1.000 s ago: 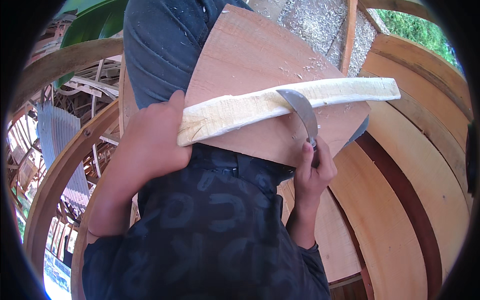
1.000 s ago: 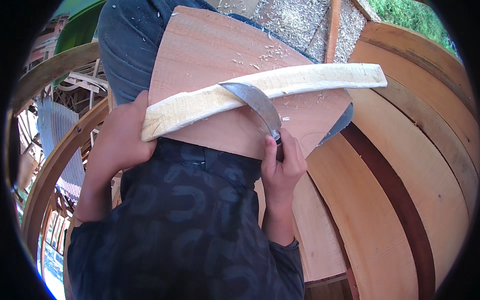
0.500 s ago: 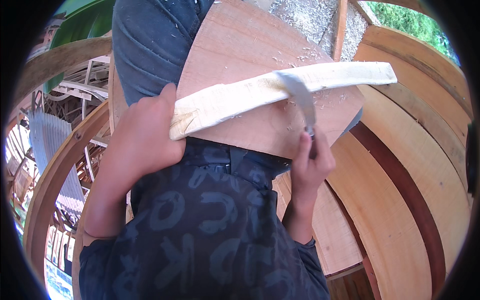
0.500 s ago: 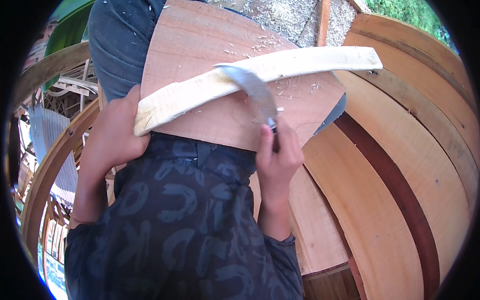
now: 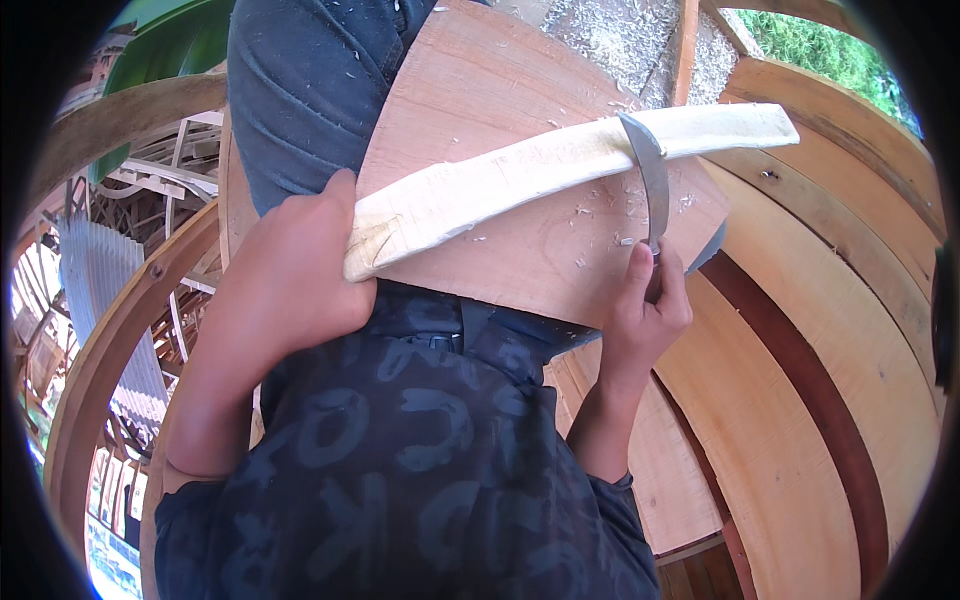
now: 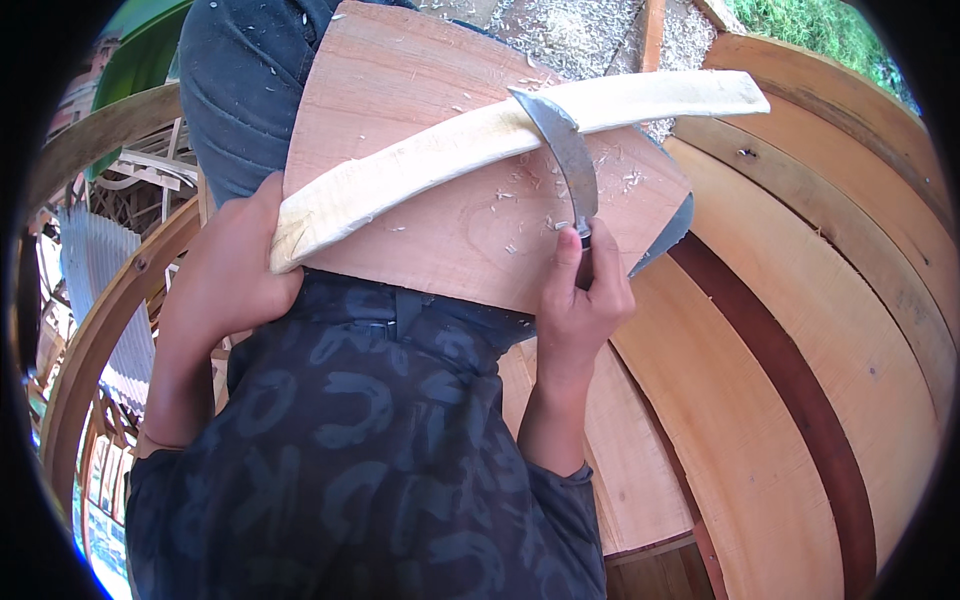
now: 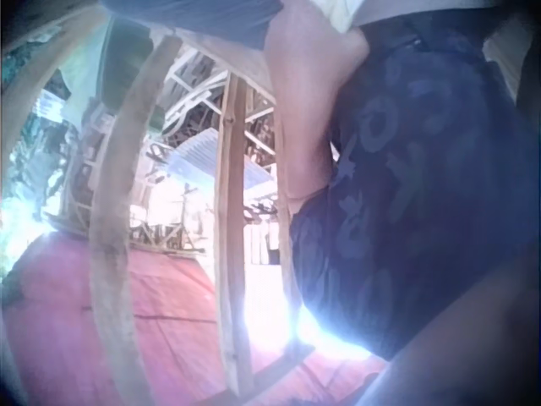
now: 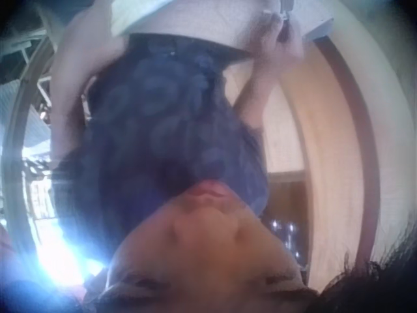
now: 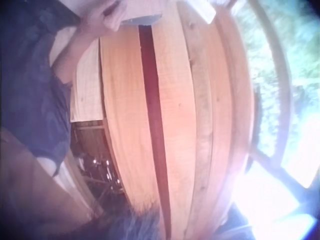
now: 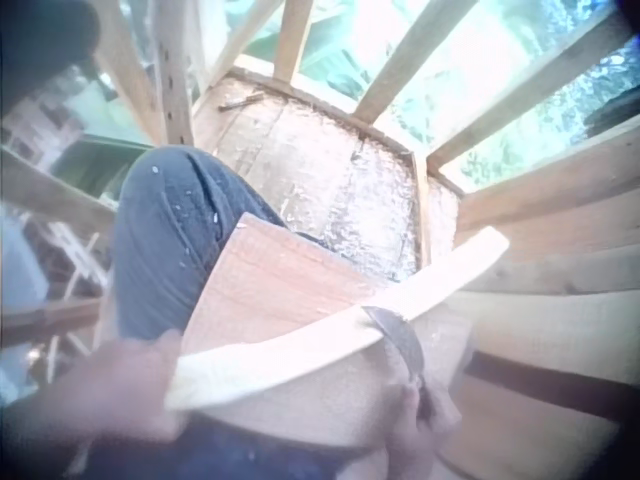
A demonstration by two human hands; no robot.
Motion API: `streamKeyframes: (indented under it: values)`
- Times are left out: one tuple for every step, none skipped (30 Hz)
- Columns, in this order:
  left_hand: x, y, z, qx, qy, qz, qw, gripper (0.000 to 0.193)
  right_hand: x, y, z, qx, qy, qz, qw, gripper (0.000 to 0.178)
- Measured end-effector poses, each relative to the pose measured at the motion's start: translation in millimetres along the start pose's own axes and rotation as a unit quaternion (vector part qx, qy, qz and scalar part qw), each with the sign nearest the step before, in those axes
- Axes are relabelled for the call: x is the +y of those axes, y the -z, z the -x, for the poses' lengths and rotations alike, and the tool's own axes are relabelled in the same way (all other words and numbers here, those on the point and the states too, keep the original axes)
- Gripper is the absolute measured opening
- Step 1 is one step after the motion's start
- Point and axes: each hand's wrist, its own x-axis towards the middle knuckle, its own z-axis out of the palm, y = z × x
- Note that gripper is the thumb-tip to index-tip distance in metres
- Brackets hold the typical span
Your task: The person sits on a wooden floor and uses a curved knife to shave and shape a long, thin piece of wood. They hold the wood against a flat board placed on their lap and repeatedly scrape the surface to remove thin layers of wood.
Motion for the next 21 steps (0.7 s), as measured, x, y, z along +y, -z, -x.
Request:
streamKeyframes:
  values:
    - [-5, -1, -3, -0.007, -0.009, 0.011, 1.0, 0.032, -9, -1, 5, 0.002, 0.017, 0.004, 1.0, 0.018]
    - [-7, 0, -6, -0.015, -0.018, 0.021, 0.999, 0.032, -18, 1, 12, -0.028, 0.08, 0.032, 0.996, 0.018]
    - [-8, 0, -6, -0.014, -0.013, 0.02, 1.0, 0.032, -12, 1, 10, -0.014, 0.06, 0.035, 0.997, 0.018]
    - [-7, 0, -3, -0.019, -0.002, 0.022, 1.0, 0.032, 0, 2, 7, -0.006, 0.039, 0.038, 0.998, 0.017]
    - [-6, 1, -1, -0.023, 0.009, 0.024, 0.999, 0.032, 10, 5, -1, 0.001, 0.017, 0.042, 0.999, 0.017]
    - [-6, -1, 0, -0.021, 0.006, 0.03, 0.999, 0.032, 12, 6, -18, 0.065, -0.088, -0.029, 0.994, 0.018]
    - [-7, -1, -1, -0.021, 0.001, 0.032, 0.999, 0.033, 10, 12, -24, 0.054, -0.085, -0.019, 0.995, 0.018]
    - [-8, 0, -2, -0.02, -0.004, 0.035, 0.999, 0.033, 8, 17, -26, 0.042, -0.081, -0.009, 0.996, 0.017]
    - [-8, 2, -3, -0.023, 0.001, 0.034, 0.999, 0.033, 7, 19, -26, 0.035, -0.08, -0.002, 0.996, 0.017]
    - [-6, 3, -6, -0.034, -0.004, 0.032, 0.999, 0.034, 2, 14, -14, -0.01, 0.061, 0.044, 0.997, 0.015]
    - [-5, 5, -10, -0.045, -0.009, 0.03, 0.998, 0.034, -8, 6, -4, -0.035, 0.165, 0.04, 0.985, 0.016]
    - [-4, 3, -8, -0.039, -0.001, 0.032, 0.999, 0.035, -10, 7, -3, -0.049, 0.154, 0.037, 0.986, 0.016]
    - [-4, 2, -4, -0.033, 0.007, 0.035, 0.999, 0.035, -10, 9, -3, -0.062, 0.142, 0.034, 0.987, 0.017]
    - [-3, 1, -3, -0.027, 0.014, 0.038, 0.999, 0.035, 2, 13, -13, -0.018, 0.063, 0.018, 0.998, 0.017]
    - [-3, -2, 3, -0.019, 0.027, 0.044, 0.998, 0.035, 20, 18, -29, 0.012, -0.01, -0.006, 1.0, 0.017]
    - [0, 1, 0, -0.022, 0.028, 0.037, 0.999, 0.035, 29, 19, -36, 0.053, -0.099, -0.027, 0.993, 0.017]
    - [2, 2, -1, -0.024, 0.029, 0.031, 0.999, 0.036, 31, 21, -36, 0.048, -0.106, -0.028, 0.993, 0.018]
    - [2, 2, -2, -0.026, 0.029, 0.025, 0.999, 0.036, 28, 24, -33, 0.048, -0.114, -0.031, 0.992, 0.018]
    - [1, 1, -3, -0.027, 0.028, 0.019, 0.999, 0.037, 22, 26, -30, 0.047, -0.122, -0.033, 0.991, 0.02]
    - [-1, -1, -4, -0.029, 0.028, 0.012, 0.999, 0.037, 12, 21, -22, 0.009, -0.076, -0.022, 0.997, 0.02]
    - [-1, -3, -5, -0.011, 0.018, -0.011, 1.0, 0.038, 2, 15, -11, -0.025, -0.02, -0.019, 0.999, 0.02]
